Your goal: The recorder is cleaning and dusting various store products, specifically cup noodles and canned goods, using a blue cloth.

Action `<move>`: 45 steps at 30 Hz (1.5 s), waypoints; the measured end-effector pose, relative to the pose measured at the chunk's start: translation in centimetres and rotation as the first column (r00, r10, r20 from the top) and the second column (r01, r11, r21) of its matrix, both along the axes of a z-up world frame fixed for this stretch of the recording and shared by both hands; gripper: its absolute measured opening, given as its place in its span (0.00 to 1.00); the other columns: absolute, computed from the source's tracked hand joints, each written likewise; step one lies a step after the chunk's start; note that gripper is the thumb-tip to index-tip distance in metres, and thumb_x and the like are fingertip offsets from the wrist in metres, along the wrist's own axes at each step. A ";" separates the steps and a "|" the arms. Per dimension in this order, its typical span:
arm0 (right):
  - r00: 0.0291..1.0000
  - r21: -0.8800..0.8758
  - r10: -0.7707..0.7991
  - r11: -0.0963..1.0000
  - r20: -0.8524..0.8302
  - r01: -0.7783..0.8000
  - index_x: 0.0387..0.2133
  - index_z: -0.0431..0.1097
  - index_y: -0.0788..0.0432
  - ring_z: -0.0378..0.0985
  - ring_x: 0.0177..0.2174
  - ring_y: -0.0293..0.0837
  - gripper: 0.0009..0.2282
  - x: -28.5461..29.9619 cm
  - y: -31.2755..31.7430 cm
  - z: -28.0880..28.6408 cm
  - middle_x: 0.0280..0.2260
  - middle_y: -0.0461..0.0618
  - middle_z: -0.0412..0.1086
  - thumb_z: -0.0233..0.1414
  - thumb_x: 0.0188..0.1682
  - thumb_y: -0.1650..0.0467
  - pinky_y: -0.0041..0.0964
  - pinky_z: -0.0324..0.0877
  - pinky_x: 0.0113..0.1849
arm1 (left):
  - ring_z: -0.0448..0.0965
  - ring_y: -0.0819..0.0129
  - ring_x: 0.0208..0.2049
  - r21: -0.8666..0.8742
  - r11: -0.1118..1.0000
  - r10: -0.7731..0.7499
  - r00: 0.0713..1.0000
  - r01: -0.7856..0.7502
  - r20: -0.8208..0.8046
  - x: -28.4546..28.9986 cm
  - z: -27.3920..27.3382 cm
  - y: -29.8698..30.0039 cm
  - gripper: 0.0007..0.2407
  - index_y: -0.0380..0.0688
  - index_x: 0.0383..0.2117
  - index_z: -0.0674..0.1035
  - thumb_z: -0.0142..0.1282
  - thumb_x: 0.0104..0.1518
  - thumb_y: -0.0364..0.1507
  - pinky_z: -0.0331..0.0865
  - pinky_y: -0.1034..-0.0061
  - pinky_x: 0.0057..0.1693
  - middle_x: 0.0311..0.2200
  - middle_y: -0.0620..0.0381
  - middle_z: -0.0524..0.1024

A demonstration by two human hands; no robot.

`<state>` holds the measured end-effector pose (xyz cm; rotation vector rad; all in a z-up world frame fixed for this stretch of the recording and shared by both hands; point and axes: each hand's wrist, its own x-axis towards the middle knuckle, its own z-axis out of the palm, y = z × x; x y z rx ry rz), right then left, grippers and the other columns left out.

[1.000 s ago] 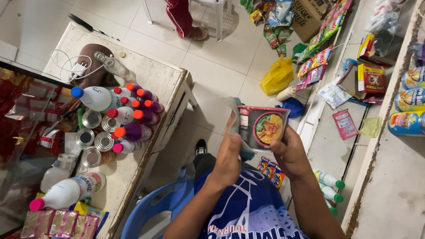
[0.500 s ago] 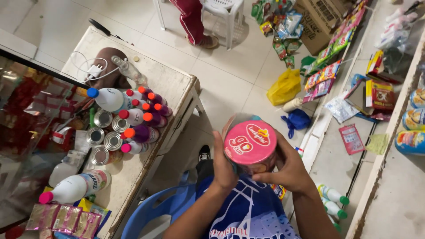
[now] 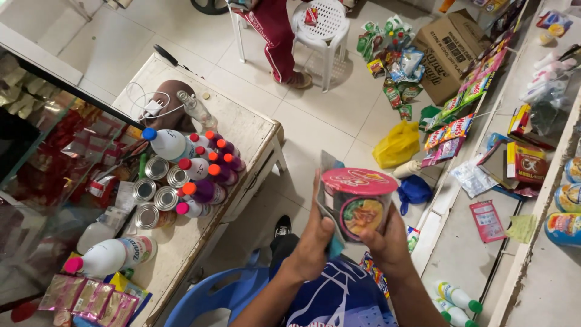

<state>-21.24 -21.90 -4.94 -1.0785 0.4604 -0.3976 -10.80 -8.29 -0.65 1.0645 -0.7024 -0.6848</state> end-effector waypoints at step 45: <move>0.957 -0.617 -0.048 0.774 -0.287 -0.146 0.50 0.68 0.65 0.64 0.22 0.36 0.34 0.9 0.8 3.0 0.25 0.44 0.66 0.72 0.25 0.69 0.28 0.66 0.30 | 0.74 0.62 0.55 0.202 0.940 0.328 0.885 -0.274 -0.329 -0.6 -1.6 0.8 0.28 0.31 0.59 0.71 0.29 0.66 0.45 0.64 0.71 0.61 0.57 0.47 0.73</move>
